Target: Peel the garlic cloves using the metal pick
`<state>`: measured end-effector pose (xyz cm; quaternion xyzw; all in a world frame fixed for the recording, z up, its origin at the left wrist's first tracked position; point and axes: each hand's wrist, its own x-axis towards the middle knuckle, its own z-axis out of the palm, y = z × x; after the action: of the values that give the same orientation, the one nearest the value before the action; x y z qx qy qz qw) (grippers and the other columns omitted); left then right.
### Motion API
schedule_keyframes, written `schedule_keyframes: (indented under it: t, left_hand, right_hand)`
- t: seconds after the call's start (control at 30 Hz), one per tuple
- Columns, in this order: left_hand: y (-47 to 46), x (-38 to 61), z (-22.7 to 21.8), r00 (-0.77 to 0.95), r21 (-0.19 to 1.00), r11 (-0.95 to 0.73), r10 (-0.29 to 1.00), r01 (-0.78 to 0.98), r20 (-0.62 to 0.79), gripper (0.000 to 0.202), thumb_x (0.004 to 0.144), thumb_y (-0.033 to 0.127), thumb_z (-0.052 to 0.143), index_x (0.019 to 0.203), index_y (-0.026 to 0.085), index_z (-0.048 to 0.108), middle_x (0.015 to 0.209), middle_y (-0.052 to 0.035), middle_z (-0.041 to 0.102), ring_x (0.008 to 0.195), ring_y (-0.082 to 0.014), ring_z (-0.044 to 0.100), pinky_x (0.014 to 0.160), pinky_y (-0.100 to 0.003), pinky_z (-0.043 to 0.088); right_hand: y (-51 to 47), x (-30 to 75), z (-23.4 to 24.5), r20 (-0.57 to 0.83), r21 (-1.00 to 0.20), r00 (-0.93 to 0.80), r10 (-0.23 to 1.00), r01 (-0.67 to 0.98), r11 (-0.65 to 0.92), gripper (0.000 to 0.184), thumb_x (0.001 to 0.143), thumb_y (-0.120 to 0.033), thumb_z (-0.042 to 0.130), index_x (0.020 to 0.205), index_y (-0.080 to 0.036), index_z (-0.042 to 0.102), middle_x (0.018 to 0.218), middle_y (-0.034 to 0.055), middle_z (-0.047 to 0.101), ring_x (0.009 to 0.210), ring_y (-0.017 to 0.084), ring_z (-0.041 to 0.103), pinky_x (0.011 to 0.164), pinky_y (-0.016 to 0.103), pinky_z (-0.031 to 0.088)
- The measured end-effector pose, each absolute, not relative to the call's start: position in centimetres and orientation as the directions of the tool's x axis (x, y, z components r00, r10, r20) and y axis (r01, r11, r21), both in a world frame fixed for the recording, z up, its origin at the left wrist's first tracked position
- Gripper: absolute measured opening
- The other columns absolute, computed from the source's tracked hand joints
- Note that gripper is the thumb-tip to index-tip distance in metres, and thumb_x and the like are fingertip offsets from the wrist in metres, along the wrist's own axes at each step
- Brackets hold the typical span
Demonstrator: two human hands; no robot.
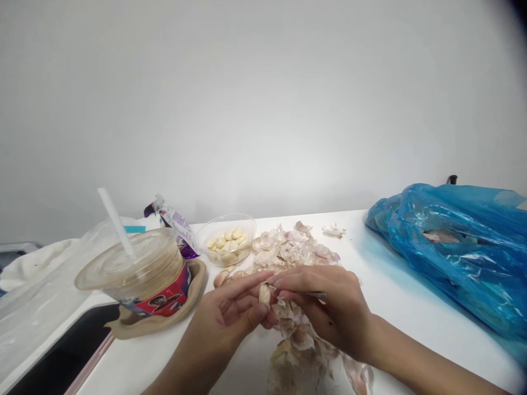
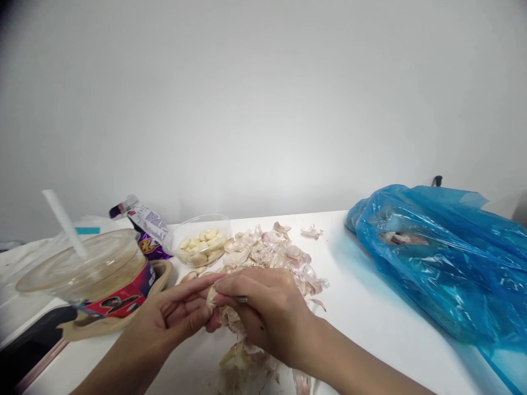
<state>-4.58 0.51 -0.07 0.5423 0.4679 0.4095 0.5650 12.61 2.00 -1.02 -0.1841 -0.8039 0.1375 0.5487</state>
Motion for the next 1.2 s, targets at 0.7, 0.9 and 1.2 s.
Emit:
schedule_keyframes:
  t: [0.7,0.9,1.2]
  left_hand:
    - [0.8,-4.7,-0.6,0.217,0.996,0.067,0.973,0.051,-0.076,0.026,0.065,0.020,0.069,0.091,0.021,0.065,0.076,-0.0023,0.074,0.069,-0.0177,0.067,0.066,-0.024,0.052]
    - [1.0,-4.8,-1.0,0.222,0.995,0.080,0.971,0.057,-0.091,0.028,0.065,0.020,0.068,0.093,0.022,0.066,0.073,-0.0016,0.074,0.071,-0.0183,0.067,0.067,-0.025,0.052]
    - [1.2,-5.0,-1.5,0.261,0.995,0.060,0.962,0.078,-0.079,0.033,0.068,0.016,0.066,0.100,0.022,0.064,0.074,-0.0012,0.074,0.073,-0.0188,0.067,0.069,-0.027,0.051]
  right_hand:
    - [2.1,12.6,-1.2,0.835,-0.382,-0.338,0.434,0.211,0.900,0.015,0.084,-0.012,0.047,0.094,-0.019,0.057,0.076,0.0035,0.067,0.076,0.014,0.064,0.067,0.024,0.052]
    - [2.1,12.6,-1.2,0.822,-0.383,-0.367,0.436,0.212,0.899,0.014,0.085,-0.013,0.047,0.093,-0.019,0.056,0.076,0.0037,0.066,0.074,0.014,0.063,0.065,0.024,0.051]
    - [2.4,12.8,-1.7,0.738,-0.355,-0.491,0.462,0.299,0.886,0.014,0.085,-0.012,0.042,0.087,-0.016,0.056,0.081,0.0063,0.065,0.071,0.014,0.061,0.061,0.025,0.049]
